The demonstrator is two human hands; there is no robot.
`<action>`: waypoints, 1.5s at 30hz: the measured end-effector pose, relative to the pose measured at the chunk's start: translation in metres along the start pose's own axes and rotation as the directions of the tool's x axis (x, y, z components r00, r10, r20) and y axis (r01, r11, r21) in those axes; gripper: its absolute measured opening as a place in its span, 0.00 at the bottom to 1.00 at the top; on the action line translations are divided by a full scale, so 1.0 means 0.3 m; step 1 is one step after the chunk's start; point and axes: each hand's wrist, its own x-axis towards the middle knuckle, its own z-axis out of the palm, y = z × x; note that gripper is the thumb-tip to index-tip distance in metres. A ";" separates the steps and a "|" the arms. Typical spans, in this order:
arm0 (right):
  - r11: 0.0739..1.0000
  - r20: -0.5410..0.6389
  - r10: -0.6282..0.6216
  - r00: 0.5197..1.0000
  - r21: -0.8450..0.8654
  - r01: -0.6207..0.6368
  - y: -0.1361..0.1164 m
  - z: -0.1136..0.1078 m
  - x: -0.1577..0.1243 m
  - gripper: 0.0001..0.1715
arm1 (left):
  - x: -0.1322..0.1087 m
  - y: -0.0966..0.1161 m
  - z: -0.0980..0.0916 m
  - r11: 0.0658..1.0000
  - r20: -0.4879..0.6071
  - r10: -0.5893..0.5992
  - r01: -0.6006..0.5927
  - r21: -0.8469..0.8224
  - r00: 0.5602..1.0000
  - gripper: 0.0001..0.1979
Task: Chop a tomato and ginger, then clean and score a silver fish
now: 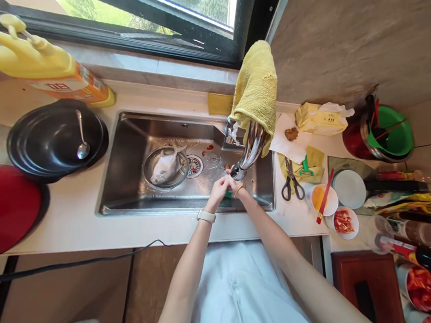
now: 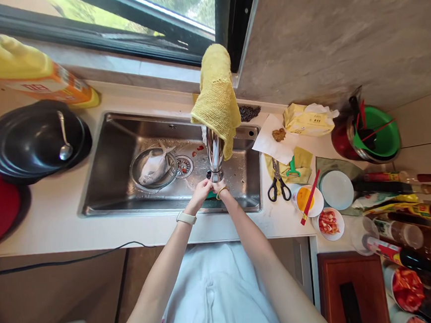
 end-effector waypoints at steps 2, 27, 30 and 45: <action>0.999 0.012 0.044 0.999 0.024 -0.045 0.003 -0.015 -0.006 0.16 | -0.005 -0.005 -0.005 1.000 0.067 0.012 -0.014 0.024 0.998 0.17; 0.745 -0.118 0.152 0.981 0.666 -0.035 -0.012 -0.009 -0.081 0.09 | -0.020 -0.018 0.018 0.959 -0.343 0.141 -0.214 -0.185 0.929 0.15; 0.694 -0.040 0.136 0.990 0.717 -0.066 -0.028 -0.025 -0.071 0.13 | -0.016 -0.018 0.001 0.984 -0.327 0.069 -0.119 -0.135 0.942 0.16; 0.781 -0.003 0.149 0.989 0.614 -0.116 -0.078 0.036 -0.086 0.07 | -0.062 -0.008 0.047 0.932 -0.231 0.200 -0.258 -0.255 0.952 0.26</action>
